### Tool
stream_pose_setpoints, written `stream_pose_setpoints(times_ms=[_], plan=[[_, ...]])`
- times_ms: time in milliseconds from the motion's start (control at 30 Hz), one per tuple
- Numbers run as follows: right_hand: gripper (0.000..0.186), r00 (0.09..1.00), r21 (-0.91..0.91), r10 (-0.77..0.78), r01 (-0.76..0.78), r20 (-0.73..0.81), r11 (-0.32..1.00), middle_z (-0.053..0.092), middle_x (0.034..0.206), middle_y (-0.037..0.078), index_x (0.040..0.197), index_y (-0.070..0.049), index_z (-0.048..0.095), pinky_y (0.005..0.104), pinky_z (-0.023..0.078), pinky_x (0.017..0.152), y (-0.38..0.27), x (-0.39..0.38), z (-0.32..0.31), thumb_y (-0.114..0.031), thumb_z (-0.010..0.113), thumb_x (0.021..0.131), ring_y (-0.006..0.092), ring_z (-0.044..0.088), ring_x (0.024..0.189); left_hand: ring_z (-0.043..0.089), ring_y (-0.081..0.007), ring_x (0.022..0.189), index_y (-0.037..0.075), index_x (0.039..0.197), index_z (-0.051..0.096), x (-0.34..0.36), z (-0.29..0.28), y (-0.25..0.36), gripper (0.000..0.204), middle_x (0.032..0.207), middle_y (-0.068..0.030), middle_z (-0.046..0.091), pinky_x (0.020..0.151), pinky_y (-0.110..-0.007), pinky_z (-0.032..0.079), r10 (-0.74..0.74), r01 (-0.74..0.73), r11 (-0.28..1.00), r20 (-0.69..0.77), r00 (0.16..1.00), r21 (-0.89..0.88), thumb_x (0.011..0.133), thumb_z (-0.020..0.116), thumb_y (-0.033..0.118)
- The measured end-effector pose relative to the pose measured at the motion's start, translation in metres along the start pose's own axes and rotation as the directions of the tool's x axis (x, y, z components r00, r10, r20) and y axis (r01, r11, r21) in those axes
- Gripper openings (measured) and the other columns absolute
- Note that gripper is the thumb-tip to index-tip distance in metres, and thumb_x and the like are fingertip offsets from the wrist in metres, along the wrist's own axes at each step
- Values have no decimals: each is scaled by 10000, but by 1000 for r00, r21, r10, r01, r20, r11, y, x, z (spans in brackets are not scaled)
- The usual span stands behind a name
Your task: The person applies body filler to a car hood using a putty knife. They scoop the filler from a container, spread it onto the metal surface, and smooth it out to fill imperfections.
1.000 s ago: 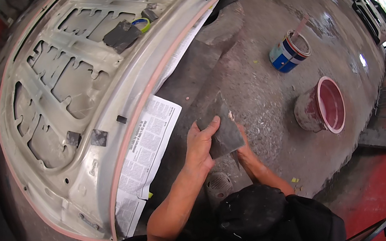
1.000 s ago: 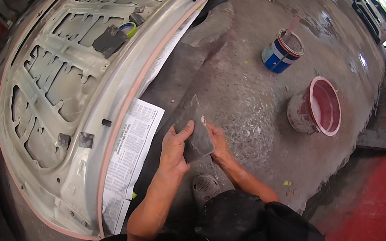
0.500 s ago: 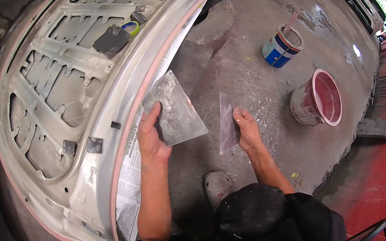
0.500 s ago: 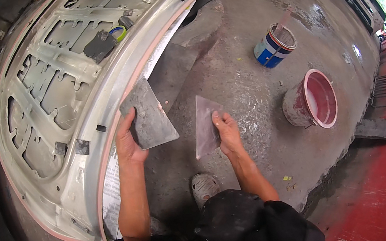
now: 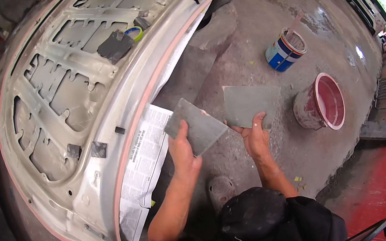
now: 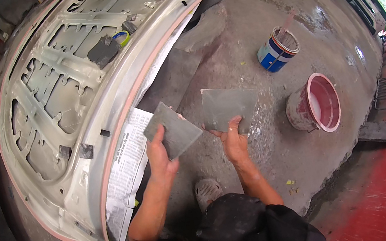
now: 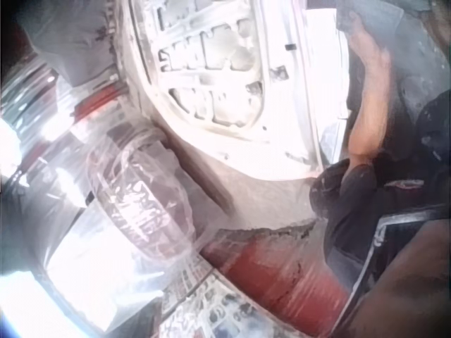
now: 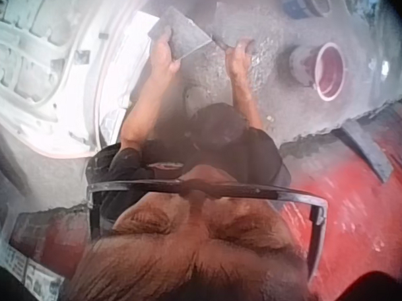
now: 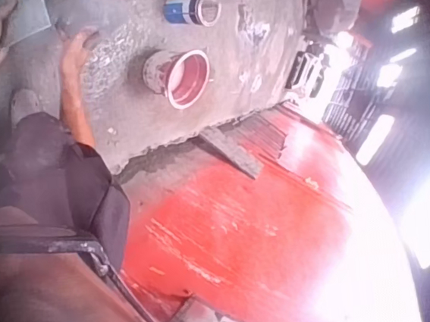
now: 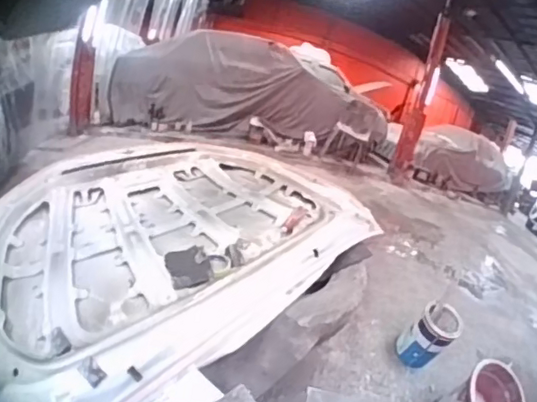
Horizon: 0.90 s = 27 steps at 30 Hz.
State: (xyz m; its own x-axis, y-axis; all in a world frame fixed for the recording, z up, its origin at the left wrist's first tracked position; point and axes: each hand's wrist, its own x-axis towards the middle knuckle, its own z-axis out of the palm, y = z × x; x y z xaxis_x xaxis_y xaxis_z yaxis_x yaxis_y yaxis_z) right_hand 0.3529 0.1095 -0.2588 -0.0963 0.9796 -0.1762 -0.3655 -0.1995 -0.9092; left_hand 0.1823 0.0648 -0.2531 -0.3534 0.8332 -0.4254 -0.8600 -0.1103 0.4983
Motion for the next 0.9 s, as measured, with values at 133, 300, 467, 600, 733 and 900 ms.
stream_pose_setpoints(times_ms=[133, 300, 467, 600, 733, 900], plan=[[404, 988, -281, -100, 129, 116, 951, 498, 1327, 118, 1374, -56, 401, 487, 511, 932, 7, -8, 0, -223, 485, 1016, 306, 556, 1171, 613, -200, 1021, 4, 1235, 541, -19, 15, -14, 302, 1164, -93, 613, 884, -345, 502, -1, 4, 999, -72, 997, 42, 965, 564, 138], [345, 997, 33, 2, -5, 82, 999, 574, 1214, 98, 1288, -13, 487, 441, 533, 911, -8, -21, 18, -163, 548, 983, 232, 587, 1095, 611, -206, 1035, 5, 1238, 517, -12, 9, -9, 305, 1152, -93, 608, 911, -361, 506, 15, -13, 998, -32, 999, 64, 963, 566, 126], [317, 986, -253, -5, 48, 165, 966, 595, 1175, 109, 1260, 14, 504, 406, 569, 861, -9, -29, 19, -111, 548, 972, 214, 605, 1043, 612, -193, 1018, -16, 1231, 523, -3, -7, -16, 298, 1151, -103, 609, 883, -338, 510, 96, -84, 981, -60, 994, 175, 964, 564, 109], [303, 981, -280, -42, 95, 190, 955, 612, 1129, 102, 1240, 15, 524, 361, 568, 806, -8, -32, 20, -92, 561, 959, 185, 611, 988, 597, -176, 1021, -42, 1256, 521, 0, -12, -17, 325, 1169, -111, 603, 887, -311, 487, 112, -102, 977, -45, 993, 190, 959, 563, 83], [217, 952, -500, -164, 278, 259, 820, 645, 978, 54, 1132, 15, 600, 259, 497, 667, -9, -30, 14, -88, 587, 942, 104, 579, 851, 631, -198, 992, -28, 1221, 524, 1, -14, -17, 282, 1137, -119, 618, 860, -334, 527, 120, -110, 961, -24, 993, 256, 970, 548, 99], [114, 958, -509, -168, 268, 234, 818, 600, 783, -15, 986, 10, 639, 234, 411, 587, -10, -32, 19, -82, 599, 932, 53, 498, 715, 630, -192, 993, -33, 1227, 524, 9, -22, -20, 295, 1121, -113, 625, 856, -332, 527, 157, -152, 937, 11, 988, 315, 967, 556, 103]])
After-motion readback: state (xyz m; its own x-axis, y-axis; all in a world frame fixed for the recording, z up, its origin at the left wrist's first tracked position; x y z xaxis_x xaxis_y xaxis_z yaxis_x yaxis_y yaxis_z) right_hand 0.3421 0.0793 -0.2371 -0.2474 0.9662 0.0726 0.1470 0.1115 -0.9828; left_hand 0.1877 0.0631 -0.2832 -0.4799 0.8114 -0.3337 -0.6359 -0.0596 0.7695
